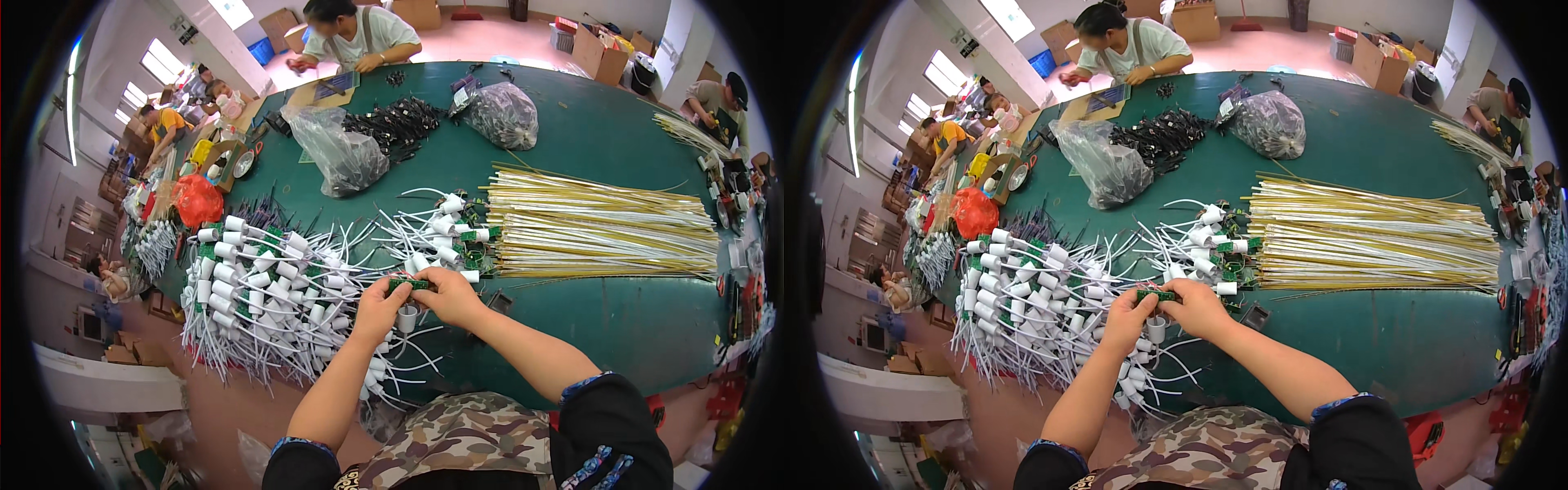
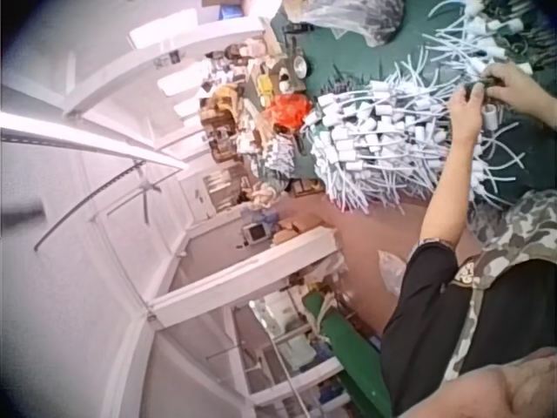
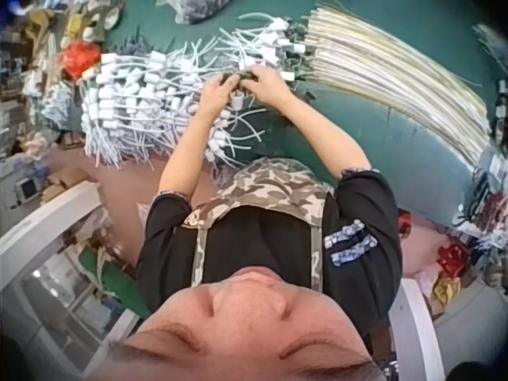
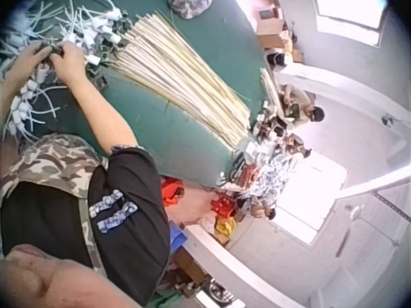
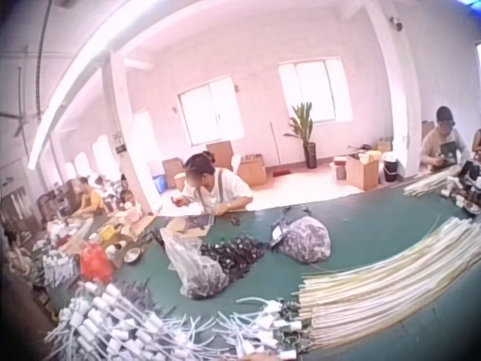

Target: The person assembles electrical components by hand, connecting electrical wires to circuit boards and grouping them together with wire ties inside plastic housings.

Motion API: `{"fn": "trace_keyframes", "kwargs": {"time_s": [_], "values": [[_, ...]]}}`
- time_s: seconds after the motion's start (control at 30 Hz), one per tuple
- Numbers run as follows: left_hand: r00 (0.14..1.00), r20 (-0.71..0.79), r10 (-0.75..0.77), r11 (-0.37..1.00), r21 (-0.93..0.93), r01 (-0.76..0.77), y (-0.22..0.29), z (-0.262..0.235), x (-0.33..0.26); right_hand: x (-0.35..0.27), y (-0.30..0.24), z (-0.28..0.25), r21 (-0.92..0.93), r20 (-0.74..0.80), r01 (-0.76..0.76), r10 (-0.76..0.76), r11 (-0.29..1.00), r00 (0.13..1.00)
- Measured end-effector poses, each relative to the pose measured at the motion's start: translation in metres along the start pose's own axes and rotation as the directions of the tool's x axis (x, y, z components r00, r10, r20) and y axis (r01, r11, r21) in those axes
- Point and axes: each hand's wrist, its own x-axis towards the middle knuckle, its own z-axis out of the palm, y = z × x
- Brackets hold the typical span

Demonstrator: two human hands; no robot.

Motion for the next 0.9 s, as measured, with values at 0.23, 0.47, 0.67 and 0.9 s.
{"fn": "trace_keyframes", "kwargs": {"time_s": [0.23,0.47,0.67,0.9], "values": [[0.944,-0.206,0.259,0.901,0.404,-0.159,-0.018,0.017,0.007,0.001,0.022,0.016,-0.61,-0.138,0.196,-0.346,0.768,0.928],[0.999,0.04,-0.027,0.994,0.11,0.023,-0.017,0.0,0.006,0.001,0.011,0.001,-0.441,-0.034,0.194,-0.232,0.877,0.972],[0.999,-0.031,0.037,0.833,0.553,-0.014,-0.014,-0.001,0.004,-0.001,0.022,0.008,-0.491,0.03,0.276,-0.301,0.826,0.953],[0.809,0.024,0.587,0.408,0.854,-0.322,0.008,0.024,0.012,0.011,0.029,0.035,-0.561,-0.325,0.229,-0.467,0.795,0.823]]}}
